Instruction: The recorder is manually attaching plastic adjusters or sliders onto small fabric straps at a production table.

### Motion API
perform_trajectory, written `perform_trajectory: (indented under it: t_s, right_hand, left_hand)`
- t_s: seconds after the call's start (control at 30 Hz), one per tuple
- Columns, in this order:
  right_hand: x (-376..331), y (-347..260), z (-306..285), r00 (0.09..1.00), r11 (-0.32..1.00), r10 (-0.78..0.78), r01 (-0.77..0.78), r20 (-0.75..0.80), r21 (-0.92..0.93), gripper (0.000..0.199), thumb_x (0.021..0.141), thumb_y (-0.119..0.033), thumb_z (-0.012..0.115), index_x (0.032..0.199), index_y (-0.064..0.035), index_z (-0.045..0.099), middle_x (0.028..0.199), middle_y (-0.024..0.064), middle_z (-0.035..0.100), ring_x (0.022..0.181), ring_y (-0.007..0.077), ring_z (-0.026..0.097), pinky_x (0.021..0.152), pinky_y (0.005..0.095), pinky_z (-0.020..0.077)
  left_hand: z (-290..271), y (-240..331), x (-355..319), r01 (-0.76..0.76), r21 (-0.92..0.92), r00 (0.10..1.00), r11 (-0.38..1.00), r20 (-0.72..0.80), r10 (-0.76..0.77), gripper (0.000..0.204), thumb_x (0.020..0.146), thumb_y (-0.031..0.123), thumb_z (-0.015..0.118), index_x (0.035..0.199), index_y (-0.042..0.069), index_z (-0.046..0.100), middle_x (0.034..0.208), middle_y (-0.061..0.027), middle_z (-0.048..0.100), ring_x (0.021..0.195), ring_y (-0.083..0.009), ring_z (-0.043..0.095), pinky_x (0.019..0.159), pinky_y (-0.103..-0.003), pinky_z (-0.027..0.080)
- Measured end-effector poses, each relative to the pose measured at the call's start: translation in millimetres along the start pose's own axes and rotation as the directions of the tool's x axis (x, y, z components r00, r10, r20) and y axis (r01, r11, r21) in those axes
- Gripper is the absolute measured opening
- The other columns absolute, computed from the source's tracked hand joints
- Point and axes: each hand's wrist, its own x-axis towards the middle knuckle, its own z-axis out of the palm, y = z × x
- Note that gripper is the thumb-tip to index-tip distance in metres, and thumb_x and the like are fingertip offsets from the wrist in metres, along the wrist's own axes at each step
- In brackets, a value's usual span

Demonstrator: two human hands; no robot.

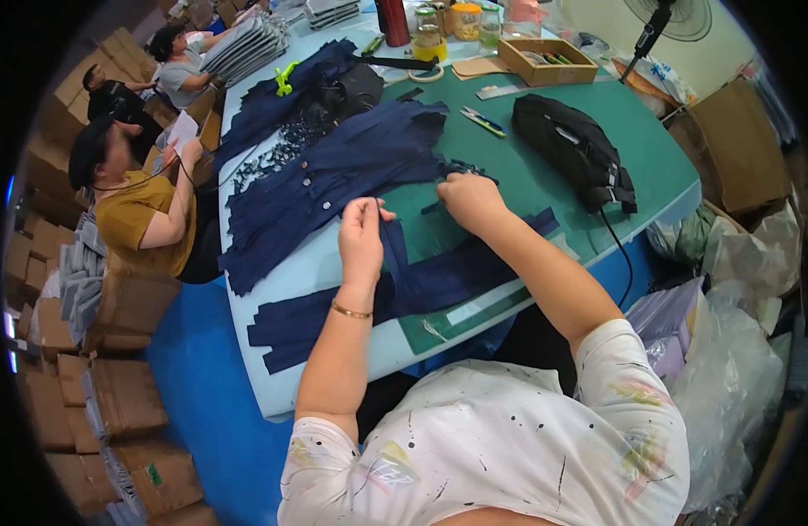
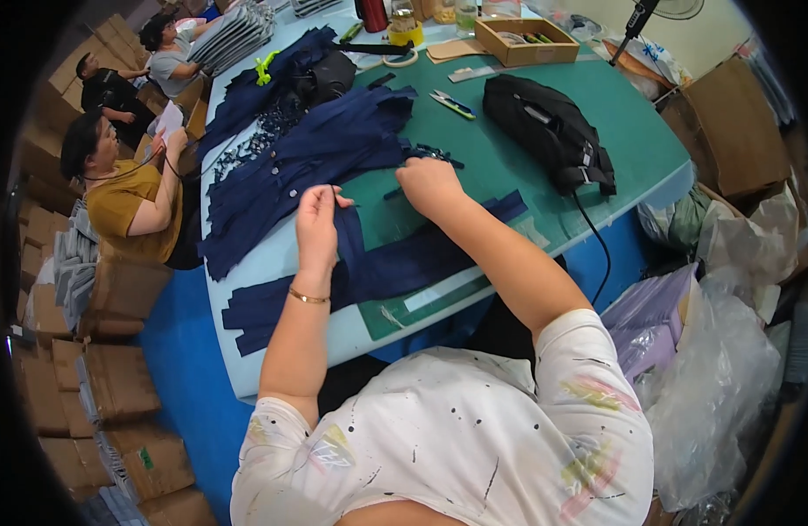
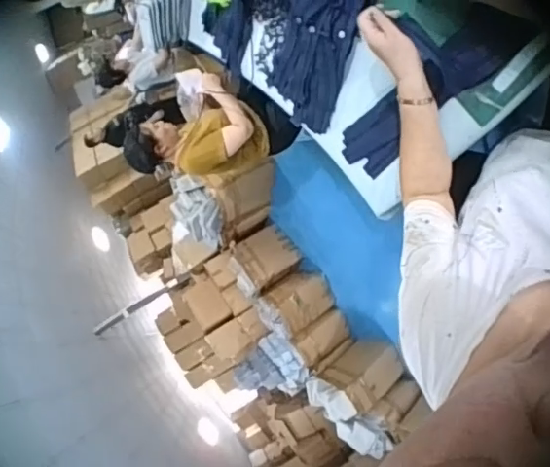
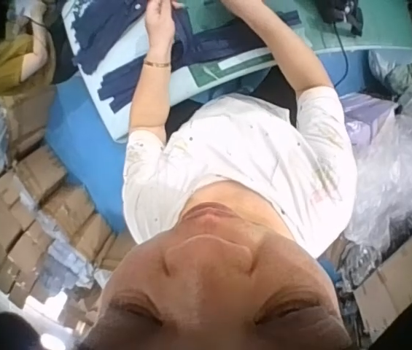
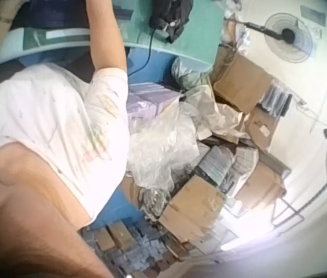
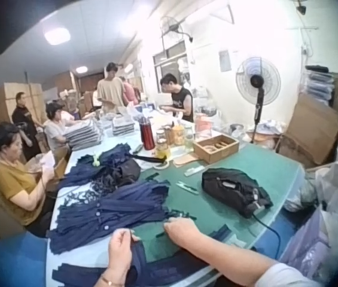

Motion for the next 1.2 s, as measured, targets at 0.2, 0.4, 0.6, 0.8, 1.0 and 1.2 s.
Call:
perform_trajectory:
  t_s: [0.2,0.4,0.6,0.8,1.0,1.2]
  right_hand:
    - [2.7,-3.7,0.3,0.997,0.992,-0.066,0.068,0.027,-0.109,0.011,0.079,-0.012,0.053,0.084,-0.0091,0.062,0.084,0.0088,0.061,0.083,0.026,0.061,0.068,0.0364,0.0528]
    - [6.3,-1.8,2.9,0.994,0.983,-0.104,0.107,0.027,-0.151,0.009,0.078,-0.013,0.054,0.082,-0.0091,0.061,0.083,0.0087,0.06,0.085,0.0249,0.061,0.068,0.0347,0.0532]
    - [19.9,-4.8,-11.6,0.995,0.973,0.084,-0.095,0.058,0.212,0.013,0.084,-0.012,0.055,0.093,-0.0054,0.062,0.084,0.0071,0.063,0.077,0.0194,0.061,0.066,0.0311,0.0525]
    - [39.4,-35.8,-5.6,0.899,-0.618,-0.123,-0.402,0.421,0.676,0.019,0.087,-0.016,0.063,0.099,-0.0025,0.058,0.082,0.0022,0.06,0.068,0.0055,0.056,0.059,0.0153,0.0459]
    - [42.6,-53.4,3.3,0.891,-0.475,-0.051,-0.419,0.451,0.774,0.017,0.085,-0.016,0.065,0.095,-0.003,0.06,0.08,0.0026,0.061,0.069,0.0077,0.057,0.065,0.0243,0.0507]
    - [38.0,-57.4,15.0,0.892,-0.491,-0.035,-0.408,0.451,0.77,0.016,0.084,-0.016,0.066,0.093,-0.0041,0.06,0.08,0.0029,0.061,0.069,0.0099,0.057,0.068,0.0265,0.0507]
  left_hand:
    - [-12.0,-6.5,-4.6,0.182,-0.143,0.979,0.973,0.117,-0.166,0.019,0.09,0.004,0.054,0.107,-0.002,0.056,0.098,-0.0051,0.059,0.093,-0.0132,0.058,0.084,-0.024,0.044]
    - [-15.2,-0.5,-1.4,0.303,-0.293,0.952,0.907,0.134,-0.274,0.016,0.089,0.005,0.055,0.104,0.001,0.058,0.097,-0.0053,0.062,0.082,-0.0076,0.057,0.071,-0.019,0.043]
    - [-19.3,-2.8,1.1,0.302,-0.302,0.953,0.904,0.123,-0.277,0.011,0.091,0.011,0.054,0.099,0.006,0.06,0.085,-0.0025,0.067,0.055,0.002,0.038,0.048,-0.015,0.025]
    - [-15.8,1.9,-3.2,0.281,-0.277,0.958,0.919,0.139,-0.251,0.009,0.09,0.013,0.056,0.095,0.007,0.06,0.083,-0.0015,0.066,0.056,0.0015,0.039,0.05,-0.015,0.028]
    - [-21.6,7.3,-1.4,0.325,-0.344,0.946,0.881,0.144,-0.292,0.011,0.091,0.01,0.053,0.096,0.002,0.058,0.085,-0.0064,0.064,0.081,-0.0139,0.062,0.072,-0.024,0.05]
    - [-18.4,10.2,-1.3,0.35,-0.433,0.936,0.831,0.131,-0.326,0.008,0.09,0.011,0.056,0.093,0.005,0.06,0.083,-0.0019,0.064,0.066,-0.0019,0.056,0.055,-0.014,0.042]
